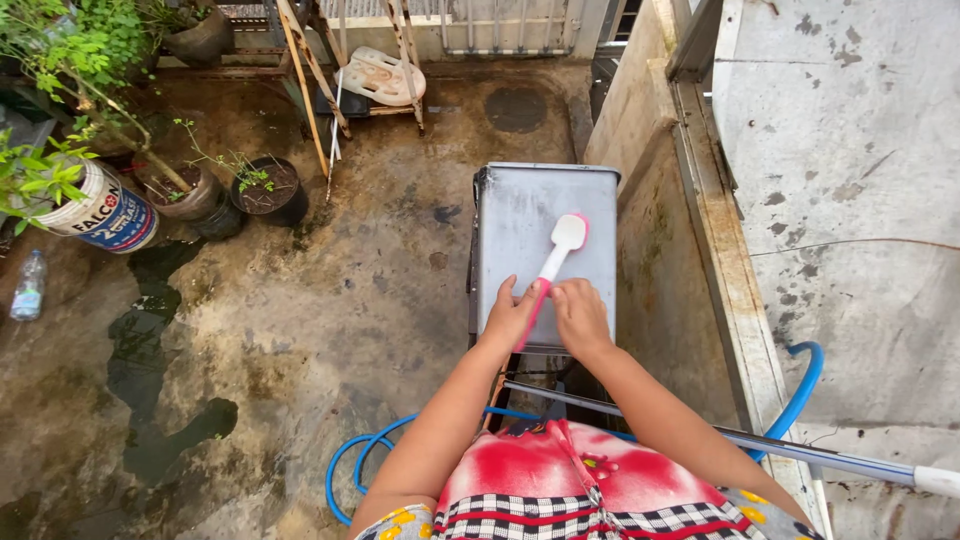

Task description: Scrubbing and rinsing a small trash bin outdoors.

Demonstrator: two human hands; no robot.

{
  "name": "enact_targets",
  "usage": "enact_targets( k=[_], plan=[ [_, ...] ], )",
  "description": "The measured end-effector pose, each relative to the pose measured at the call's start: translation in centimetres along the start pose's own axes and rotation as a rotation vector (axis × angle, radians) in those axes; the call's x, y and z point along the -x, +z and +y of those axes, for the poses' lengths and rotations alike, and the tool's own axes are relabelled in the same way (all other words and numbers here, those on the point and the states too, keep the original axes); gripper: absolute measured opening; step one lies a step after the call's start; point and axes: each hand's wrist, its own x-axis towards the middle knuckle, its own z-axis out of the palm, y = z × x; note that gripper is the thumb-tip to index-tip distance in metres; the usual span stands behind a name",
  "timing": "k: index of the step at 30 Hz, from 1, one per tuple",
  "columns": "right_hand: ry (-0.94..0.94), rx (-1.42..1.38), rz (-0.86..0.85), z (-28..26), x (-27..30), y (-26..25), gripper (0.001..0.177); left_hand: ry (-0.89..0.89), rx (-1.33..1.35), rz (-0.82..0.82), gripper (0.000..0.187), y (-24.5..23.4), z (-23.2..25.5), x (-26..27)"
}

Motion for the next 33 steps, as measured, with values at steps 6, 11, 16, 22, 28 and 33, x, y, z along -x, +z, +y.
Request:
enact_targets(
  k=[6, 11, 16, 22, 28, 33],
  plan=[
    [0.101, 0.099, -0.062, 0.4, -0.9, 0.8, 0.021, 0.236, -0.372, 0.124, 0.081, -3.8, -3.0, 0.6],
    [0.107, 0.291, 0.084, 2.5, -3.1, 1.2, 0.05, 0.379, -0.901, 0.054, 0.065, -8.3, 3.8, 9.3],
    [0.181, 0.402, -0.086, 2.8, -3.5, 2.5, 0.066, 0.15, -1.268, -0.041, 0.054, -10.0, 7.9, 14.4],
    [0.142, 0.435, -0.079, 3.0, -3.4, 2.6, 0.065, 0.149, -1.333, -0.022, 0.053, -7.0, 7.3, 9.8],
    [0.155, 0.469, -0.065, 2.2, -3.5, 2.2, 0.061, 0.24, -1.367, 0.098, 0.057, -1.3, 10.8, -3.2],
    [0.175, 0.448, -0.084, 1.7, -3.6, 1.8, 0.06, 0.226, -1.324, 0.145, 0.048, 0.4, 13.5, -6.6]
  ],
)
